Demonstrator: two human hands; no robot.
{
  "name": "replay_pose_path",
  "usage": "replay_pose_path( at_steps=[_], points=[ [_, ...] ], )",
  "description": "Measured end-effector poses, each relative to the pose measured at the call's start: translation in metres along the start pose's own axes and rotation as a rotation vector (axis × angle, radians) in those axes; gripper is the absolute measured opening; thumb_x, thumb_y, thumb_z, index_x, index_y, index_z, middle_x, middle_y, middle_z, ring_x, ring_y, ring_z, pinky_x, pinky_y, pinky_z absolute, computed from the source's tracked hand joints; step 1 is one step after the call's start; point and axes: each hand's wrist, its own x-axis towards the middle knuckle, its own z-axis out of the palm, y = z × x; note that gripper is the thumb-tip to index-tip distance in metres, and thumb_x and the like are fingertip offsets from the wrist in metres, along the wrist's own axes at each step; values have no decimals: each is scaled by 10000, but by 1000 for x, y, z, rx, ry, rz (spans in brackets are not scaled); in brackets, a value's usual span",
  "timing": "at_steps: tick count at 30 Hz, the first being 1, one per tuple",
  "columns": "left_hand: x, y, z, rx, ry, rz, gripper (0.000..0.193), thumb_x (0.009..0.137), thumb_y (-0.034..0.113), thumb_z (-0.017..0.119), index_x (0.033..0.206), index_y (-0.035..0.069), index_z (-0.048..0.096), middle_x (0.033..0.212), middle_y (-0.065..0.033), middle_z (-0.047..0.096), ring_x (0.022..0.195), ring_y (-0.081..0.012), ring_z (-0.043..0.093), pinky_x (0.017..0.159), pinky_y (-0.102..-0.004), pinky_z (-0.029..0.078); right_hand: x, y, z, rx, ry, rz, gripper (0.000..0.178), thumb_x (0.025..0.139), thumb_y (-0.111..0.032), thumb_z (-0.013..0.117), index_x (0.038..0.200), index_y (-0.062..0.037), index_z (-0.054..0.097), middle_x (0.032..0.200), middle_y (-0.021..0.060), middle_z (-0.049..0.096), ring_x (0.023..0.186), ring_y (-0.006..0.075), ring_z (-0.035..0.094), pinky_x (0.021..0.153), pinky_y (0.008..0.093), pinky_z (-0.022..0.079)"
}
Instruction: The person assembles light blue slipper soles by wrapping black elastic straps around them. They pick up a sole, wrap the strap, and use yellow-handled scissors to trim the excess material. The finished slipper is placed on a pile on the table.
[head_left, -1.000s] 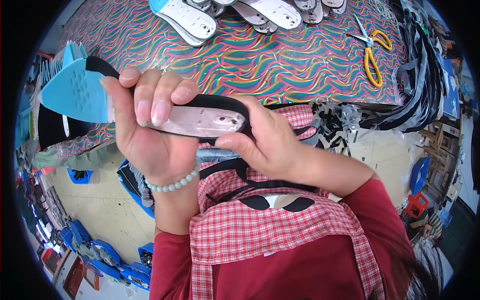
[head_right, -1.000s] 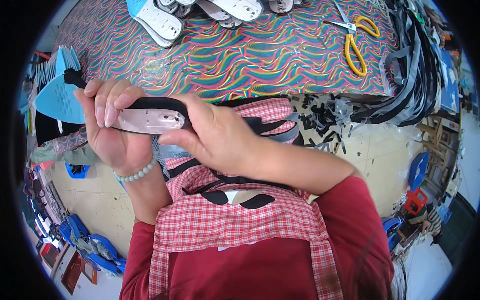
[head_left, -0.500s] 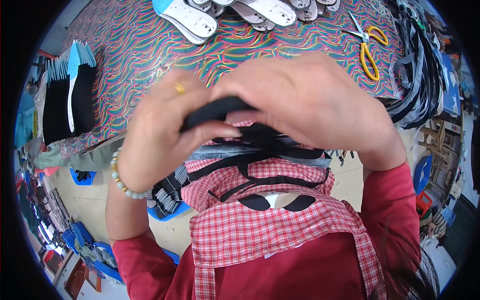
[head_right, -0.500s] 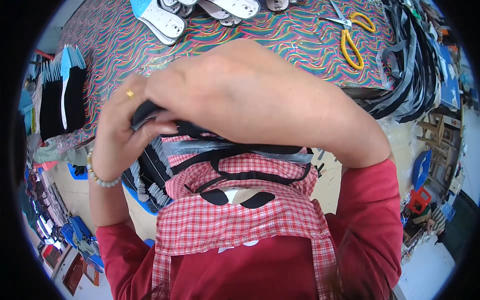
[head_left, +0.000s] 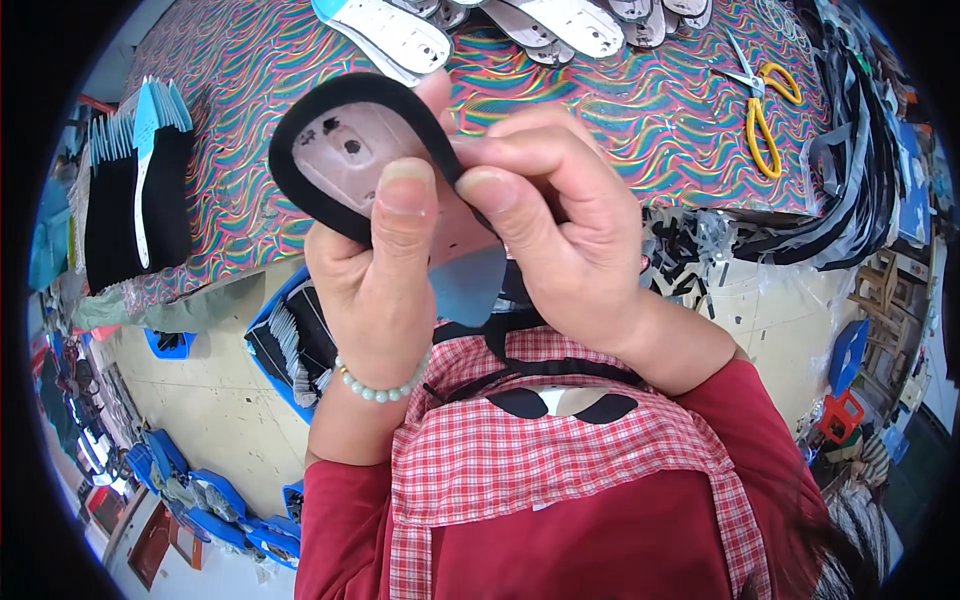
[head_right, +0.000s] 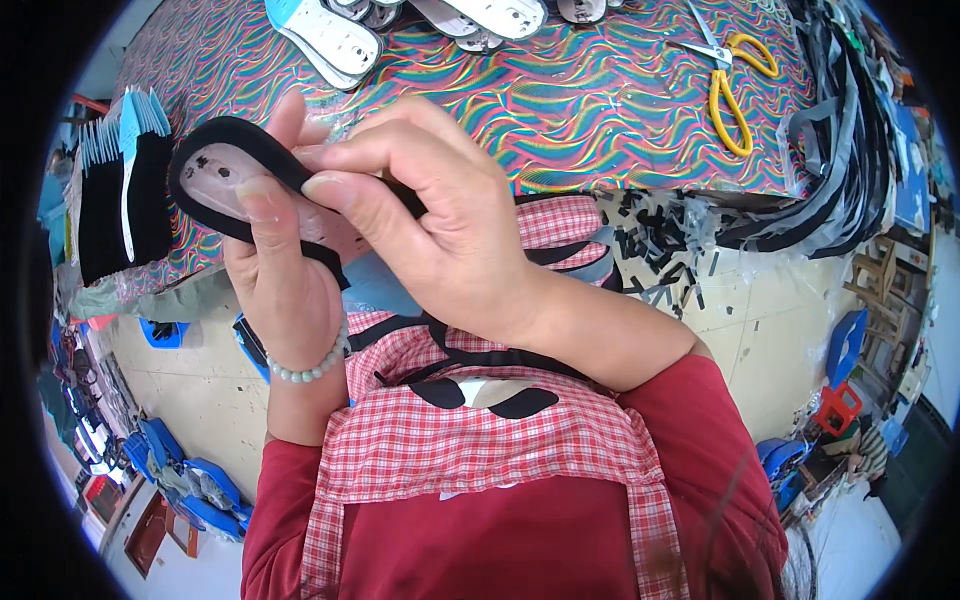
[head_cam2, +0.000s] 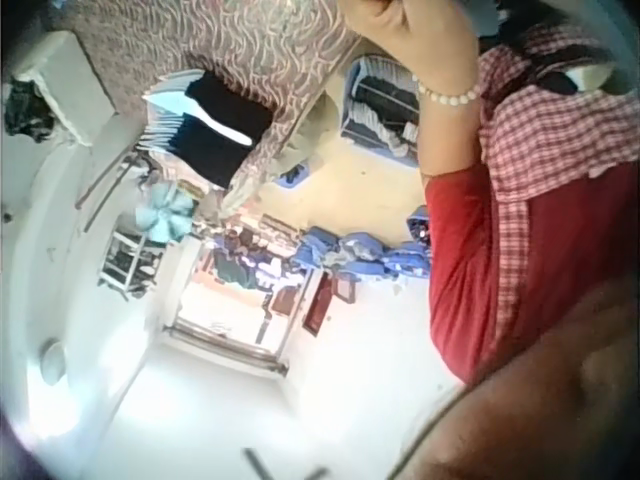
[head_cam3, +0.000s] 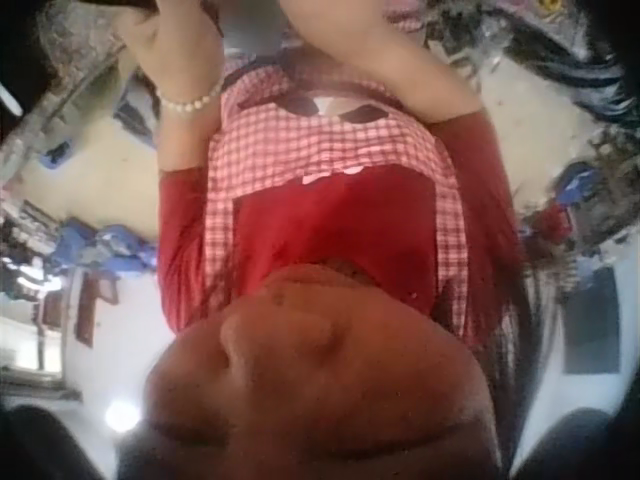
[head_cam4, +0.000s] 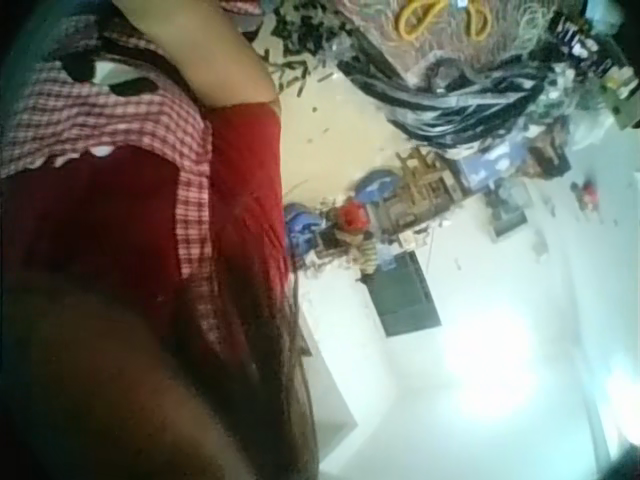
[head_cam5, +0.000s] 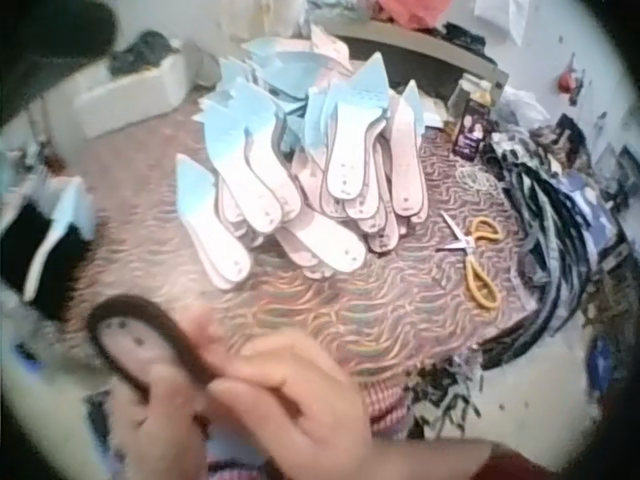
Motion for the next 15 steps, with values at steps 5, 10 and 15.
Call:
replay_pose_path(
  at_steps=[5,10,15],
  points=[
    [6,-3,-2,-87,-5,-41,457,945,382,524,1147,-25,576,1106,-103,614,938,-120,550,823,-275,448,1,2,4,19,41,2,130,790,-81,699,907,-36,665,870,83,607,802,230,587,702,310,475],
    [8,-1,-2,-388,59,-105,475,969,481,427,1053,50,609,892,-42,558,826,-159,524,861,-383,454,-16,3,-16,-202,-101,-86,129,743,-94,747,843,-53,676,814,71,594,753,211,598,635,313,491],
    [7,-9,-10,-620,-154,-90,486,946,531,413,1078,114,625,791,11,514,702,-124,477,888,-397,453,-14,-10,-22,-373,-232,-68,162,775,-124,724,905,-46,666,777,67,573,722,203,604,592,328,495]
  ],
)
